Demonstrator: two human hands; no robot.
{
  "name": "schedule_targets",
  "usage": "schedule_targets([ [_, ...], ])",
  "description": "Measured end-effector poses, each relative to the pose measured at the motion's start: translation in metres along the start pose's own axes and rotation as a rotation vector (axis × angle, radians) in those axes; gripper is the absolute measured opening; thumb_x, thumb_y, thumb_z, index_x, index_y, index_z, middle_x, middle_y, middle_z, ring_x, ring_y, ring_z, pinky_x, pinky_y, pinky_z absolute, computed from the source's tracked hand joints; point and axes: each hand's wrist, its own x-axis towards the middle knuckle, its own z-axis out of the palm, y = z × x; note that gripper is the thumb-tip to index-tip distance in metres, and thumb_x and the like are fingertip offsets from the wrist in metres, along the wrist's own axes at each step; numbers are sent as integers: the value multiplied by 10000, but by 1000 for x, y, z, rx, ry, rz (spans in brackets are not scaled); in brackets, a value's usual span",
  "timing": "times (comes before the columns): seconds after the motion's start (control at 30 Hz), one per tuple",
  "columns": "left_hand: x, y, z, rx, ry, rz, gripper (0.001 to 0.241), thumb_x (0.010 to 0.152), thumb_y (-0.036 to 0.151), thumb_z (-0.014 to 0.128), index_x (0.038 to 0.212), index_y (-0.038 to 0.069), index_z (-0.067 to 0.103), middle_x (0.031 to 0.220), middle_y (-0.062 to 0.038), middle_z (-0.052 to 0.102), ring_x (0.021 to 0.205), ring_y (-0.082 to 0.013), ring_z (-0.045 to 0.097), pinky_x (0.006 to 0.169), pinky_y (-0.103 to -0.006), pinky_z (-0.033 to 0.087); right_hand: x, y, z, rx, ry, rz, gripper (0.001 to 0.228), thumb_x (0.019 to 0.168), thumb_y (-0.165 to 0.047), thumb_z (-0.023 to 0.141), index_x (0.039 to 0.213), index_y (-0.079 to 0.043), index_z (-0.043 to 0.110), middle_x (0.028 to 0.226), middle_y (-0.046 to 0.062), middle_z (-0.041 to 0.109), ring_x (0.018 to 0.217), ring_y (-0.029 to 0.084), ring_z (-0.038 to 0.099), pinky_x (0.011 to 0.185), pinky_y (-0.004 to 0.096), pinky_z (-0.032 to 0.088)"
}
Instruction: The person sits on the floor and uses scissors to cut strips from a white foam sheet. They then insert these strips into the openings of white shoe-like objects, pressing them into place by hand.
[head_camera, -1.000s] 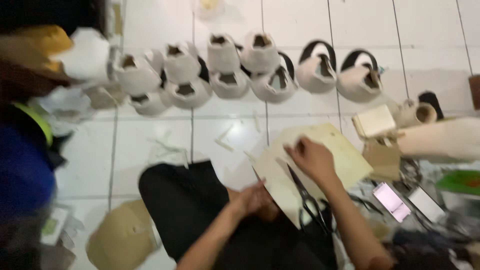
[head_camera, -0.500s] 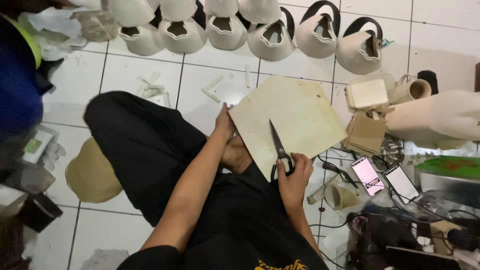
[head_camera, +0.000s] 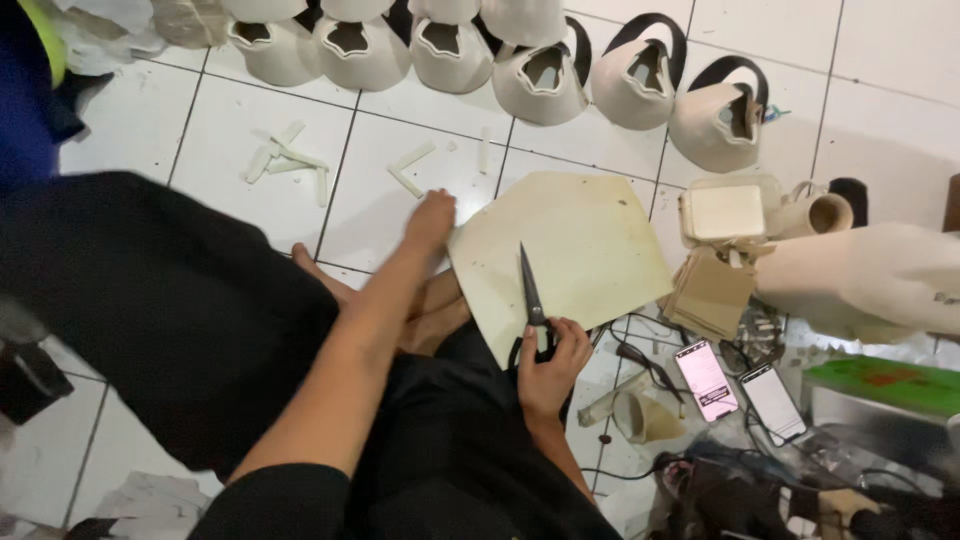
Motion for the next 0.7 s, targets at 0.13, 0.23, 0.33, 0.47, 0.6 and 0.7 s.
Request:
schedule_targets([
  [0.13, 18, -56, -42, 344, -53, -330, 213, 917, 139, 490, 957, 70, 688, 1043, -213, 544, 934, -360, 570, 722, -470, 453, 0, 7, 0, 24, -7, 1, 251, 891, -216, 655, 1071, -86, 538, 1112, 74, 476, 1051, 316, 487, 914, 451, 385],
  [0.23, 40, -37, -71, 625, -85, -403, 219, 917, 155, 520, 1032, 105, 701, 1069, -157, 608, 1048, -332, 494, 815, -488, 361, 1, 2, -5, 66, -28, -8, 245, 901, -214, 642, 1078, -78, 540, 1111, 77, 483, 1056, 309, 492, 923, 447, 370],
  [0.33, 82, 14, -60, 327, 151, 34, 260, 858, 158, 510, 1046, 121, 685, 1154, -115, 630, 1085, -316, 530, 877, -467, 399, 2, -1, -7, 91, -31, 15, 262, 905, -221, 614, 1093, -49, 554, 1119, 105, 509, 1072, 297, 492, 936, 425, 376],
  [0.47, 108, 59, -22, 32, -243, 377, 457, 984, 302, 277, 1431, 283, 374, 1576, -21, 154, 1452, -272, 115, 1126, -455, 173, 2, -11, -2, 88, -36, 167, 318, 882, -271, 610, 1106, -45, 601, 1143, 96, 539, 1154, 264, 467, 956, 397, 416],
  [0.6, 85, -14, -14, 114, -43, 450, 469, 976, 294, 344, 1445, 273, 348, 1513, -80, 315, 1371, -353, 297, 1082, -518, 259, 3, -17, 4, 92, -18, 199, 340, 880, -296, 611, 1112, -48, 606, 1143, 89, 534, 1141, 255, 466, 944, 391, 440],
  [0.7, 32, -104, -22, 428, 197, 25, 712, 811, 113, 461, 1492, 64, 260, 1466, -191, 380, 1344, -369, 342, 1086, -516, 246, 0, -16, 13, 45, 80, 62, 282, 894, -251, 617, 1068, -29, 608, 1100, 110, 557, 1082, 277, 515, 938, 401, 427],
])
